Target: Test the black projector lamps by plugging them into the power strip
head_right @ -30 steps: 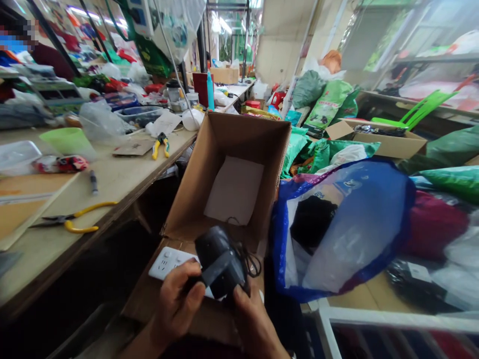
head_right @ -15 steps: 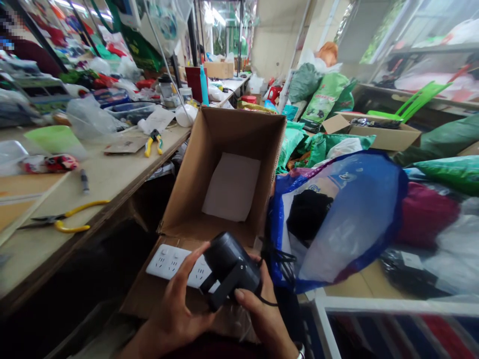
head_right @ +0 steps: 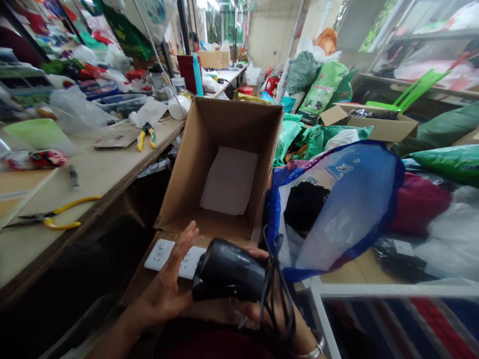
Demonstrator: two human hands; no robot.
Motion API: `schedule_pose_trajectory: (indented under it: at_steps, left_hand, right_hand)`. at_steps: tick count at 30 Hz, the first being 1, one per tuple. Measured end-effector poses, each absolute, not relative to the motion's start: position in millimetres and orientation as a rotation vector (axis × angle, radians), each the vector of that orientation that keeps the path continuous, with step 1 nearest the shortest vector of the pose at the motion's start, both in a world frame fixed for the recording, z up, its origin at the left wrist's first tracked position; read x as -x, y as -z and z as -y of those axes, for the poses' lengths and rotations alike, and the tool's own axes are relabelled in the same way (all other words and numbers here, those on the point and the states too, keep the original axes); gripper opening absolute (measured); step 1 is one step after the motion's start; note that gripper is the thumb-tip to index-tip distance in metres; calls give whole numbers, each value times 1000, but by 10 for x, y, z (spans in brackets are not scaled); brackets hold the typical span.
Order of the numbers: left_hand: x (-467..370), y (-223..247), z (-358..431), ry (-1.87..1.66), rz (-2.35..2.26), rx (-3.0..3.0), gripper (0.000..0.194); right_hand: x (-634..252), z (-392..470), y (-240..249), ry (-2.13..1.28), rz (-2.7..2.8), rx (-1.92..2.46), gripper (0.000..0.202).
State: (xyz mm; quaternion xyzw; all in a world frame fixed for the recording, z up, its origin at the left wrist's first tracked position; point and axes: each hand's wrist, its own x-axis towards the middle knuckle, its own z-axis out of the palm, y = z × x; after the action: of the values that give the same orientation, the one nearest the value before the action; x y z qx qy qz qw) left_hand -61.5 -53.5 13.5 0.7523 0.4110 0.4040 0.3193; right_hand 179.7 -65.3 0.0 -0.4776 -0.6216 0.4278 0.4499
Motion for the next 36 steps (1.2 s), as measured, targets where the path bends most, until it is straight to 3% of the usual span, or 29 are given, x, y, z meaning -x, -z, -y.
schedule_pose_trajectory:
  at_steps: [4,15,21,31,36]
  left_hand:
    - [659,-112,527,-864,-926,-2314,104]
    - [733,-294,548,-845,-776,-2189,86]
    - [747,-292,577,-938,-777,-2245,76]
    - [800,-95,678,-1149,-742,-2295,57]
    - [786,-5,631,-1025,-902,-1641,72]
  right_hand:
    - [-1844,661,-150,-1091,1688,1036,64]
    - [-1940,620,-121,-1253,1711,1033,67]
    - [-1909,624,-159,-1204,1637,1137,91]
    - [-1803,681,-244,-1210,1542,1092,65]
    - [-1778,689,-47,-991,1625,1069,67]
